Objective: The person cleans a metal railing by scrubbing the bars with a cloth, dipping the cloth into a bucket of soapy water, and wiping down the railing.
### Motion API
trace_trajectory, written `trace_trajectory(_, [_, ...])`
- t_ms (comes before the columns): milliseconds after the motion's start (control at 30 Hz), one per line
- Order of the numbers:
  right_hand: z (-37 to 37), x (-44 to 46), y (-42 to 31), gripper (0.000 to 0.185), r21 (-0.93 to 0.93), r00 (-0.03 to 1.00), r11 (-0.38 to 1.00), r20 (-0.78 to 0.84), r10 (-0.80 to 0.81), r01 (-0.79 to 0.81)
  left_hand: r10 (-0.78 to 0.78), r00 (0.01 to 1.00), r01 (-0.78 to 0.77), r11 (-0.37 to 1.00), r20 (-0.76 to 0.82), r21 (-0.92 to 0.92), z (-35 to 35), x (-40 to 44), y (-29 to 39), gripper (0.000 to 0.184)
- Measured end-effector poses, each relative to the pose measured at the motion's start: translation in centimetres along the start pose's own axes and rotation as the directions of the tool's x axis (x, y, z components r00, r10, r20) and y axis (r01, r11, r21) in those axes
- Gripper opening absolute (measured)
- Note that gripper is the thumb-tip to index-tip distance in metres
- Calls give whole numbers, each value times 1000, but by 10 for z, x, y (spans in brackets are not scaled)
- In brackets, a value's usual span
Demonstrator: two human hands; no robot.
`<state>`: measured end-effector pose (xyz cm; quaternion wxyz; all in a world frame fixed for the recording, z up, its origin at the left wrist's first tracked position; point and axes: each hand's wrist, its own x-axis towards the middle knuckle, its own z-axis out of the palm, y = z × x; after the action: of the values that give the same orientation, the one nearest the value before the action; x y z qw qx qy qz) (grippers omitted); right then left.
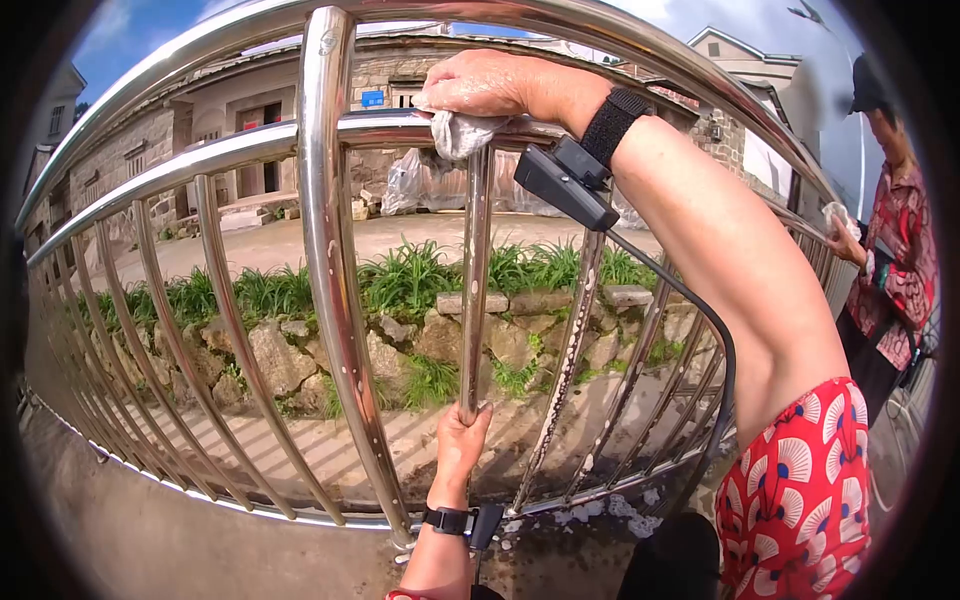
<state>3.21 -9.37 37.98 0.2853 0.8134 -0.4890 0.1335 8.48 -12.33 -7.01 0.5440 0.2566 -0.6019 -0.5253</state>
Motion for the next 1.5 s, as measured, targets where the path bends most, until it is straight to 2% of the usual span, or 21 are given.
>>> trace_trajectory(100, [17,-6,-30,42,-207,972,977,-237,4,-55,10,1000,-10,1000,-2,-23,-1,-3,12,22])
trace_trajectory(333, [50,-53,-26,37,-475,722,871,-559,-408,125,-26,1000,27,998,14,-54,-1,-6,24,19])
trace_trajectory(533, [73,-96,-66,44,-436,680,890,-694,-236,-136,-8,1000,8,999,18,-40,-1,-8,29,23])
trace_trajectory(600, [97,-107,-57,47,-66,621,991,-783,22,-118,-16,999,16,1000,28,-7,-4,-10,32,23])
trace_trajectory(667, [118,-109,-56,54,-40,639,991,-767,54,-131,-21,999,20,1000,46,5,-6,-9,29,22])
trace_trajectory(733, [139,-107,-64,53,327,561,945,-777,288,-32,-39,998,36,998,49,55,-8,-10,29,21])
trace_trajectory(833, [156,-92,-45,56,296,472,955,-839,270,-20,-6,997,3,999,79,39,-8,-12,36,21])
trace_trajectory(867, [157,-95,-41,41,649,623,662,-705,340,374,4,996,-9,999,93,49,-9,-11,32,20])
trace_trajectory(900, [160,-100,-38,27,811,761,108,-579,294,575,-26,997,25,1000,73,9,-7,-12,28,21])
trace_trajectory(933, [163,-106,-36,20,694,844,-501,-510,167,518,8,997,-7,1000,78,-10,-7,-9,26,22])
trace_trajectory(967, [171,-116,-30,20,663,851,-557,-495,175,500,-7,995,2,999,96,50,-9,-9,33,21])
trace_trajectory(1033, [187,-132,-22,20,662,862,-557,-435,259,502,-44,995,33,992,88,120,-8,-15,51,21])
trace_trajectory(1067, [195,-141,-20,20,655,863,-562,-409,297,504,-74,996,76,996,48,-50,-5,-17,49,22])
trace_trajectory(1133, [201,-152,-28,20,668,874,-563,-363,324,486,3,995,-27,970,101,241,-18,-20,61,23])
trace_trajectory(1167, [201,-161,-35,20,679,874,-552,-350,336,484,193,980,-197,930,43,310,-30,-19,63,23])
trace_trajectory(1200, [204,-165,-33,20,694,875,-536,-336,348,480,384,923,-355,851,1,387,-41,-16,68,24])
trace_trajectory(1267, [208,-172,-40,20,735,873,-489,-306,379,470,499,803,-403,857,-325,321,-63,-24,98,22])
trace_trajectory(1333, [217,-180,-46,20,773,871,-443,-282,403,455,664,502,-386,746,-555,543,-79,-23,112,17])
trace_trajectory(1400, [231,-188,-54,20,847,879,-360,-227,419,391,634,398,-257,771,-663,583,-96,-19,109,18])
trace_trajectory(1467, [248,-190,-78,20,953,880,-181,-139,455,244,419,517,-51,885,-746,462,-106,-14,98,32])
trace_trajectory(1500, [248,-190,-92,34,996,845,91,-34,533,-17,326,620,-123,939,-714,322,-122,-11,85,36])
